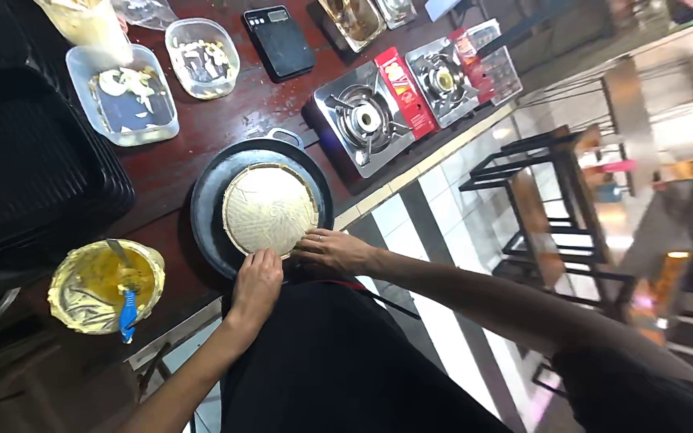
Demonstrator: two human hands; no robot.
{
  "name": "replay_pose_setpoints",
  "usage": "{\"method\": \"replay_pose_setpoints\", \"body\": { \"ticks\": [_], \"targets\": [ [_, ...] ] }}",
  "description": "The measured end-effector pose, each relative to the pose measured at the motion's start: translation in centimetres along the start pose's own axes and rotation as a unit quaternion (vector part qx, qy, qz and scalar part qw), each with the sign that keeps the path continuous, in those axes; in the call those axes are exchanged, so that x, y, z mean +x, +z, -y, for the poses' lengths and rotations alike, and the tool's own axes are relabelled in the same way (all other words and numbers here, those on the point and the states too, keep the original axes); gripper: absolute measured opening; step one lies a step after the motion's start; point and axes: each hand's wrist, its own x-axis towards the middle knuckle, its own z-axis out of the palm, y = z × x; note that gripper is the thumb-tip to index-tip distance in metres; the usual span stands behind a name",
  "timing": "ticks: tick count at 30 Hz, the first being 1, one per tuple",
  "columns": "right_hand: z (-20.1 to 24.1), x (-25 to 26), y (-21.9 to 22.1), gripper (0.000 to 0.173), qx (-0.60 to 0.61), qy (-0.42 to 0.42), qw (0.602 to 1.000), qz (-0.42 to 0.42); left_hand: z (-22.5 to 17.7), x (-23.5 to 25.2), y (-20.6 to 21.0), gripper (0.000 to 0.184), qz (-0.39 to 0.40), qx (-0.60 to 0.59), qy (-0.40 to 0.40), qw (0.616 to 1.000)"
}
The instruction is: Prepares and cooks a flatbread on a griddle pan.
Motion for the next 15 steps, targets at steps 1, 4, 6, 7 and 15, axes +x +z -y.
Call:
{"method": "replay_pose_setpoints", "body": {
  "ticks": [1, 4, 6, 7, 15],
  "targets": [
    [0.2, 0.1, 0.4, 0.034, 0.004, 0.002, 1.0, -0.013, -0.1, -0.1, 0.1, 0.028, -0.002, 0.001, -0.005, 1.0],
    [1.1, 0.5, 1.3, 0.032, -0.008, 0.041, 0.999, -0.024, -0.9, -0.2, 0.0, 0.032, 0.035, 0.033, -0.02, 0.999],
    [1.8, 0.7, 1.2, 0.034, 0.009, 0.079, 0.997, -0.008, -1.2, 0.0, -0.6, 0.037, 0.08, 0.04, -0.025, 0.996],
    [1.8, 0.7, 0.8, 0.035, 0.028, 0.095, 0.995, 0.006, -1.1, 0.1, -0.8, 0.039, 0.093, 0.035, -0.025, 0.995],
    [-2.8, -0.7, -0.6, 0.032, -0.028, -0.016, 0.999, -0.023, 2.8, -1.3, 0.6, 0.029, -0.029, 0.007, 0.005, 1.0]
  ]
}}
